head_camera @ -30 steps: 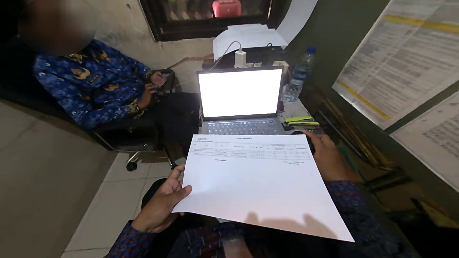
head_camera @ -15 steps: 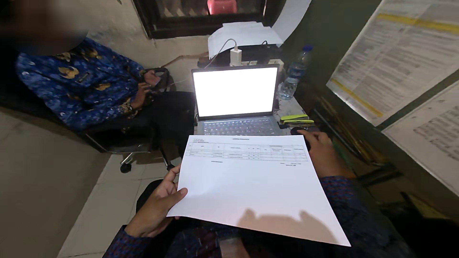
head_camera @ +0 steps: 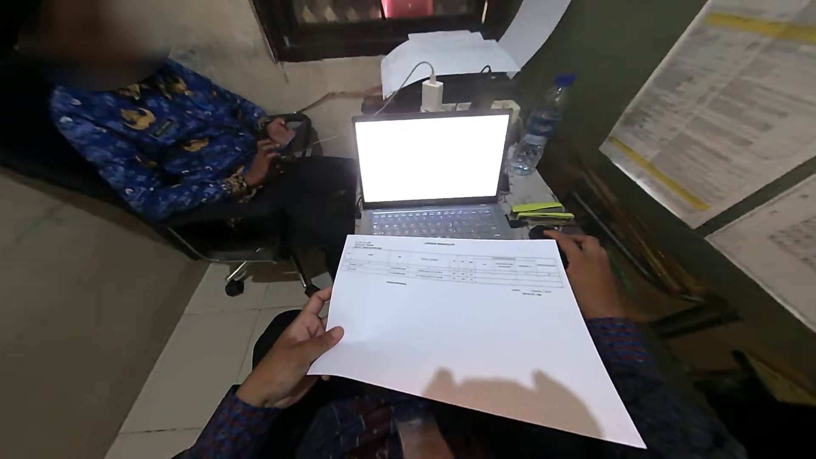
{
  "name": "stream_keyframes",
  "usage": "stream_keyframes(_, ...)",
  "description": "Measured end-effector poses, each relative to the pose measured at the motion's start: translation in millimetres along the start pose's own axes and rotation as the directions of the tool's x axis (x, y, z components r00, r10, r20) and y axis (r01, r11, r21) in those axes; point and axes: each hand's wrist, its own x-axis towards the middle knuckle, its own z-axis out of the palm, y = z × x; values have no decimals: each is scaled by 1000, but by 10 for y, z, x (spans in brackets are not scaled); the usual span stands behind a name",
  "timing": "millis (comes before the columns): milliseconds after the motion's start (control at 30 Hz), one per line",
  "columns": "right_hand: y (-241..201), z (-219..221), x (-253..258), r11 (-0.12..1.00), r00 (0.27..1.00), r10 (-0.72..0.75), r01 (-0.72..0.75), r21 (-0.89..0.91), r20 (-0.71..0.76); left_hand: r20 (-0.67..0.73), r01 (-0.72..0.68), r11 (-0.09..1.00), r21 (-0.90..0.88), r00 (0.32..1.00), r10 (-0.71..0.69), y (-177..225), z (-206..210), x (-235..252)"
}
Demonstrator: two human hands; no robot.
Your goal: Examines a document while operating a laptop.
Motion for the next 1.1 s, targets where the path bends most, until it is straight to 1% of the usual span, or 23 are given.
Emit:
stream_keyframes(200, 2, -23, -15, 998, 998, -56, 55, 26, 21, 3, 13, 1000, 3, 1000, -13, -4, -9, -9)
stream_keyframes(300, -4, -31, -24, 997, 998, -62, 61, 41, 29, 13, 5, 1000, -21, 1000, -5, -13, -9, -8)
stream_keyframes(733, -26, -55, -29, 998, 998, -62, 62, -16, 32, 19, 10, 999, -47, 1000, -9, -21, 2, -2)
stream_keyframes(933, 18, -40, -17, 995, 994, -103, 104, -3, 29, 31, 17, 998, -54, 999, -15, -29, -4, 9)
stream_keyframes(1100, 2, -55, -9, 995, 994, -96, 94, 35, 55, 28, 18, 998, -53, 999, -17, -36, -9, 12)
